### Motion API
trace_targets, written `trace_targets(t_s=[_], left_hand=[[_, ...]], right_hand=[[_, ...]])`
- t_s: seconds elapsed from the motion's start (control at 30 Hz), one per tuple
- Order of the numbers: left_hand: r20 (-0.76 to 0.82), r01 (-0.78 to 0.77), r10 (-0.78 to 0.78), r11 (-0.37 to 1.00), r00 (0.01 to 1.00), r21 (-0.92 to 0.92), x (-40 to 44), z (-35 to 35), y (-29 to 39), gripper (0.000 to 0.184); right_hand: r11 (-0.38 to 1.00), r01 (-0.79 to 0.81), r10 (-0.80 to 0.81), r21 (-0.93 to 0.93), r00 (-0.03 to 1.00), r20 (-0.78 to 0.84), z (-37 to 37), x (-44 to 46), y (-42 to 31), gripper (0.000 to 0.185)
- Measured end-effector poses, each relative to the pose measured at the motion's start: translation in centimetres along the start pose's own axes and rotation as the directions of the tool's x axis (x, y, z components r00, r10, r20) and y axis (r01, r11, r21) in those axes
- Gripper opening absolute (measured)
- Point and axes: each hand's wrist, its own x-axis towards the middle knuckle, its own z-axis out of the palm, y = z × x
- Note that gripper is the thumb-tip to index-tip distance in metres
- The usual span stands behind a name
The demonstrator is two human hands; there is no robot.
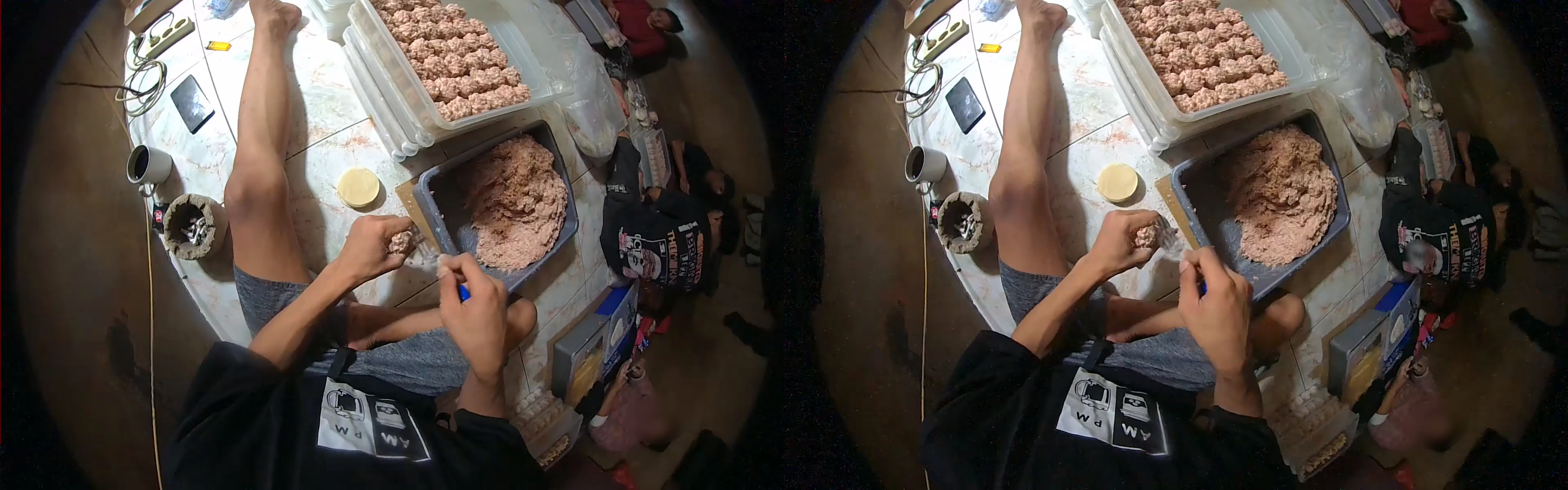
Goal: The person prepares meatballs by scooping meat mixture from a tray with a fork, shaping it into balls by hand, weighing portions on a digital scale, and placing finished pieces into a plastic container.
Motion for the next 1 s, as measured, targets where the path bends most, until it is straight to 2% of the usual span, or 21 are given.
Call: trace_targets(t_s=[0.07,0.1,0.13,0.2,0.23,0.27,0.33,0.37,0.4,0.47,0.5,0.53,0.6,0.67,0.7,0.73,0.77,0.8,0.83,0.9,1.0], left_hand=[[0.034,0.001,-0.006,0.989,0.999,0.148,0.3,-0.2,0.3,0.022],[-0.021,-0.042,0.047,0.977,0.999,0.210,0.5,0.0,0.7,0.027],[-0.014,0.065,-0.064,0.995,0.998,0.074,0.6,-0.2,1.1,0.027],[0.020,0.289,-0.291,0.938,0.957,-0.192,1.0,-1.0,1.5,0.028],[0.048,0.253,-0.249,0.953,0.967,-0.165,1.3,-1.5,0.4,0.023],[0.018,0.244,-0.250,0.920,0.968,-0.307,1.0,-1.6,0.0,0.021],[-0.036,0.185,-0.250,0.801,0.968,-0.569,1.5,-2.5,1.6,0.019],[-0.173,0.041,-0.149,0.860,0.974,-0.509,1.3,-2.4,-0.1,0.020],[-0.180,0.075,-0.217,0.811,0.959,-0.581,1.2,-3.4,0.5,0.020],[-0.065,0.086,-0.123,0.909,0.990,-0.407,1.1,-4.1,-0.2,0.024],[-0.105,-0.050,0.012,0.929,0.994,-0.367,1.1,-3.2,-0.2,0.027],[-0.137,-0.181,0.144,0.929,0.980,-0.321,1.0,-2.2,0.1,0.030],[-0.170,-0.053,0.011,0.969,0.985,-0.242,0.4,-1.8,0.3,0.038],[-0.287,0.106,-0.177,0.963,0.941,-0.247,0.4,-1.5,-0.1,0.040],[-0.266,0.139,-0.240,0.927,0.934,-0.348,1.1,-2.4,0.0,0.037],[-0.242,0.068,-0.184,0.906,0.953,-0.418,1.9,-3.1,0.2,0.031],[-0.346,-0.072,-0.051,0.940,0.937,-0.335,2.4,-3.1,-0.5,0.030],[-0.387,-0.094,-0.042,0.941,0.921,-0.325,2.2,-3.6,-0.4,0.028],[-0.427,-0.114,-0.033,0.942,0.904,-0.315,2.1,-4.1,0.0,0.026],[-0.326,-0.009,-0.197,0.845,0.924,-0.535,1.0,-5.2,0.4,0.026],[-0.315,-0.197,0.163,0.977,0.935,-0.078,0.8,-3.9,-0.2,0.034]], right_hand=[[0.991,0.086,-0.082,-0.098,0.996,0.044,0.1,0.1,0.4,0.011],[0.983,0.113,-0.102,-0.145,0.991,0.082,0.5,0.3,1.2,0.012],[0.972,0.140,-0.119,-0.190,0.986,0.120,0.6,0.4,1.6,0.012],[0.980,0.078,-0.079,-0.182,0.997,0.002,-1.8,1.1,1.5,0.014],[0.985,0.001,-0.015,-0.170,0.997,-0.082,-2.8,1.4,1.0,0.016],[0.985,-0.076,0.050,-0.152,0.984,-0.170,-3.7,1.9,1.0,0.018],[0.968,-0.119,0.078,-0.222,0.980,-0.184,-4.4,2.9,4.6,0.023],[0.956,-0.136,0.087,-0.259,0.978,-0.192,-4.3,3.3,7.0,0.026],[0.946,-0.147,0.100,-0.288,0.980,-0.172,-3.5,3.8,10.1,0.028],[0.924,-0.169,0.129,-0.342,0.982,-0.135,-1.7,4.5,15.0,0.032],[0.886,-0.215,0.188,-0.411,0.976,-0.106,-1.2,4.7,14.9,0.034],[0.889,-0.095,0.016,-0.447,0.984,-0.177,-0.7,5.0,14.7,0.035],[0.835,0.116,-0.316,-0.538,0.901,-0.297,0.4,5.1,14.1,0.035],[0.927,0.187,-0.294,-0.324,0.900,-0.323,1.1,4.3,8.7,0.032],[0.963,0.209,-0.254,-0.173,0.919,-0.302,2.1,3.8,7.0,0.030],[0.993,0.120,-0.116,0.011,0.979,-0.167,3.7,2.9,6.5,0.027],[0.973,0.226,-0.221,0.047,0.971,-0.092,6.2,2.4,7.2,0.033],[0.981,0.192,-0.191,-0.006,0.981,0.036,7.9,1.8,6.5,0.041],[0.936,0.310,-0.301,-0.163,0.950,0.082,9.3,1.4,6.8,0.054],[0.920,0.332,-0.326,-0.206,0.943,0.066,11.9,2.2,7.5,0.059],[0.900,0.363,-0.365,-0.242,0.930,0.038,15.6,4.1,11.2,0.067]])
